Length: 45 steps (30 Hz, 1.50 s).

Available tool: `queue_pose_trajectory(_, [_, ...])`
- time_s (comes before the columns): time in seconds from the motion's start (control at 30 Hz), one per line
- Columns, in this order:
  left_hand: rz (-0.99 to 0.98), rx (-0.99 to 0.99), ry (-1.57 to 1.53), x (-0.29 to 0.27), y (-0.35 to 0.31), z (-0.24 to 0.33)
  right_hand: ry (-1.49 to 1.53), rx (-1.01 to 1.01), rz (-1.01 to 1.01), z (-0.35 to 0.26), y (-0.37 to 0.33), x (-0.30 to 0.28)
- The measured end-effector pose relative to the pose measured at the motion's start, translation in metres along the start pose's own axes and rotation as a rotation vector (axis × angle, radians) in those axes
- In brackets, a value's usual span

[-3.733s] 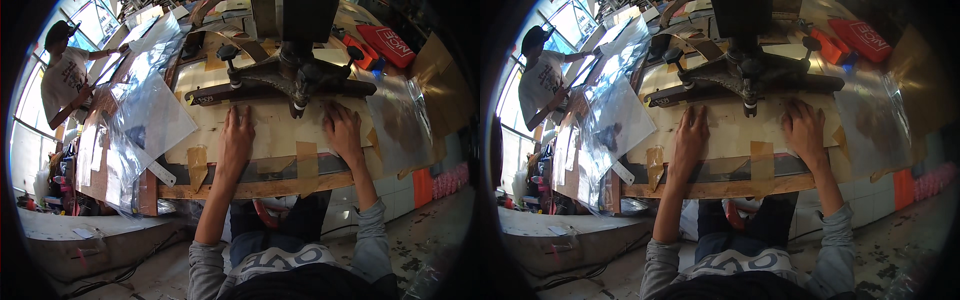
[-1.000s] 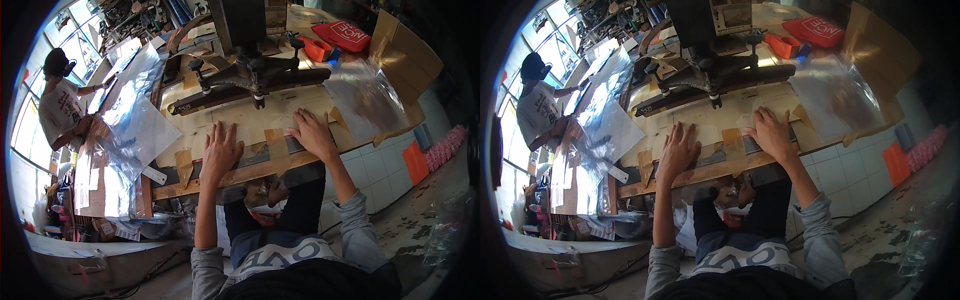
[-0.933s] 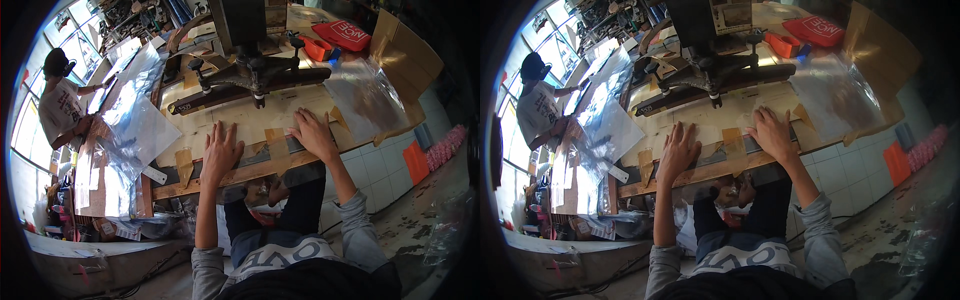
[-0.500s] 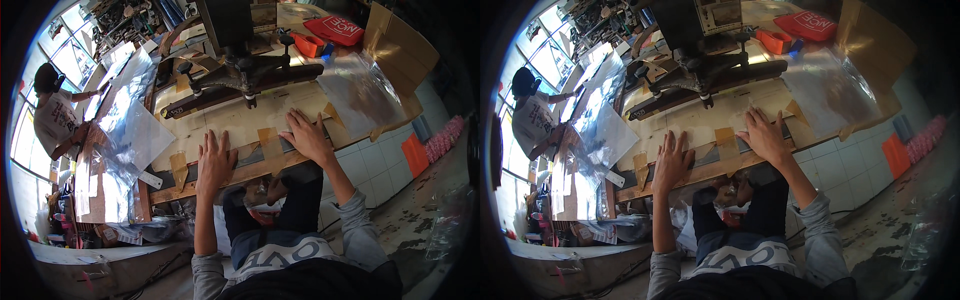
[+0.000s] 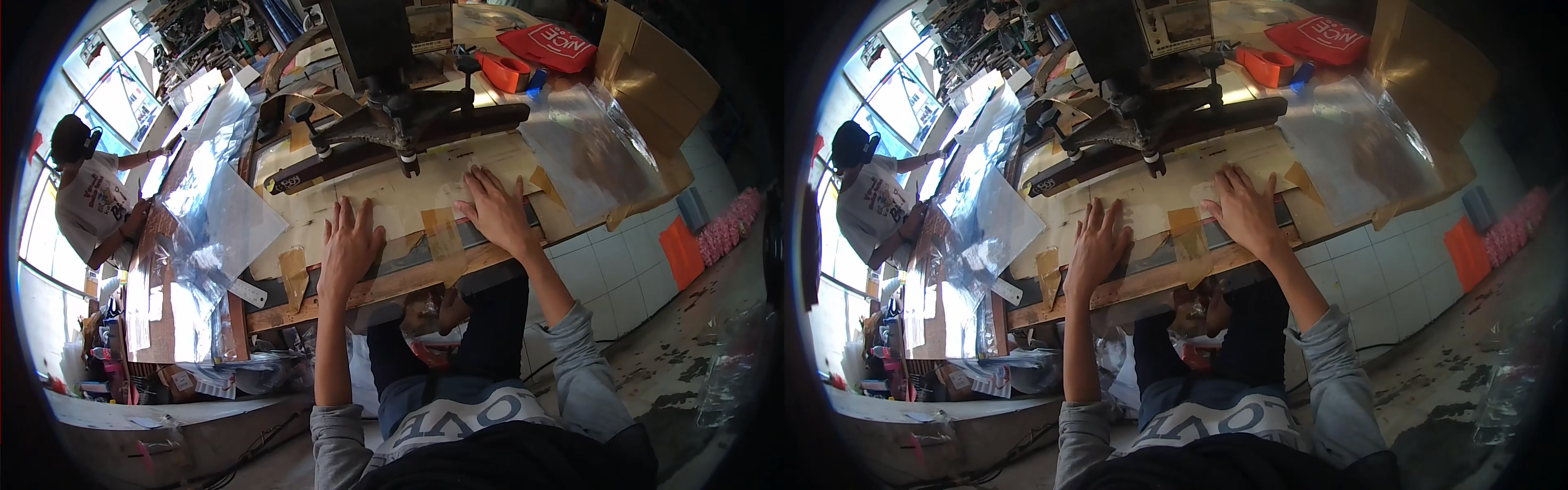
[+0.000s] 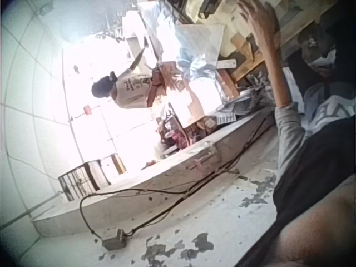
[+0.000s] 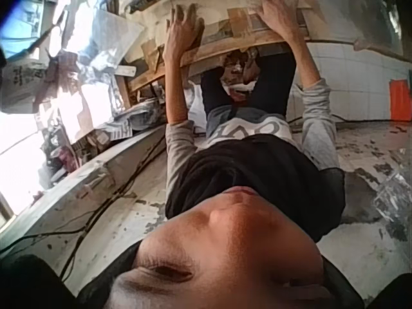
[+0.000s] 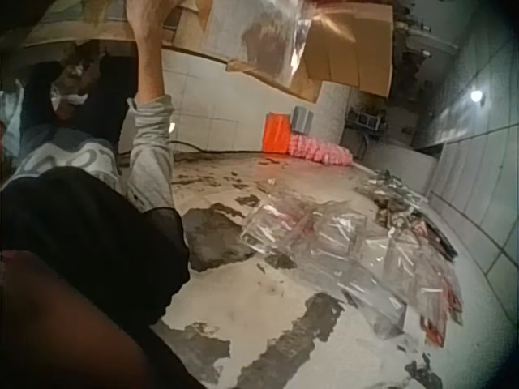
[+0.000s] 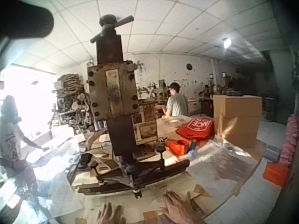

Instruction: The person aligns and flattens plastic sheets on a wooden work surface with their hands, positioning them under a press machine.

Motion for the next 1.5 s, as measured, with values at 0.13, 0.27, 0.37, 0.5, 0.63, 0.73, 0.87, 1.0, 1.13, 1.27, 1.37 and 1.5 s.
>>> queue_pose_trajectory(0.13, [0.004,0.007,-0.005,0.004,0.004,-0.001,-0.011,0.002,0.022,0.001,0.002,0.001])
queue_pose_trajectory(0.27, [-0.004,0.000,-0.005,0.005,0.006,-0.002,-0.010,0.007,0.024,0.001,0.002,-0.001])
queue_pose_trajectory(0.37, [-0.016,-0.010,-0.006,0.006,0.006,0.000,-0.028,-0.001,0.015,0.002,0.001,-0.003])
queue_pose_trajectory(0.5, [0.015,0.001,0.007,0.011,0.004,-0.001,-0.008,0.007,0.010,0.004,0.003,-0.003])
queue_pose_trajectory(0.63, [0.025,-0.001,0.007,0.013,0.003,-0.001,-0.008,0.006,0.025,0.005,0.002,-0.003])
queue_pose_trajectory(0.73, [0.074,0.026,-0.022,0.015,0.002,-0.002,-0.006,0.010,0.031,0.005,0.001,-0.001])
queue_pose_trajectory(0.87, [0.051,0.005,-0.002,0.012,0.004,0.001,-0.024,0.008,0.042,0.006,0.002,-0.001])
queue_pose_trajectory(1.0, [0.061,0.002,-0.018,0.013,0.003,0.001,-0.020,0.007,0.033,0.004,0.004,-0.006])
queue_pose_trajectory(1.13, [0.060,-0.004,-0.023,0.012,0.003,0.001,-0.021,0.050,-0.069,0.002,0.006,-0.008])
queue_pose_trajectory(1.27, [0.069,-0.005,-0.019,0.012,0.002,0.000,-0.022,0.039,-0.060,0.002,0.006,-0.007])
queue_pose_trajectory(1.37, [0.068,-0.013,-0.019,0.011,0.004,0.002,0.001,0.030,0.007,0.004,0.005,-0.005])
queue_pose_trajectory(1.5, [0.047,-0.032,-0.031,0.011,0.005,0.002,-0.003,0.030,0.003,0.004,0.005,-0.004])
Point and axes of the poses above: each hand's wrist, its own y-axis towards the middle knuckle, its own x-axis out of the palm, z = x × y, the point moved 1 cm from there along y, towards the middle knuckle, and after that the axes turned 14 degrees about z, right-handed, at the moved point
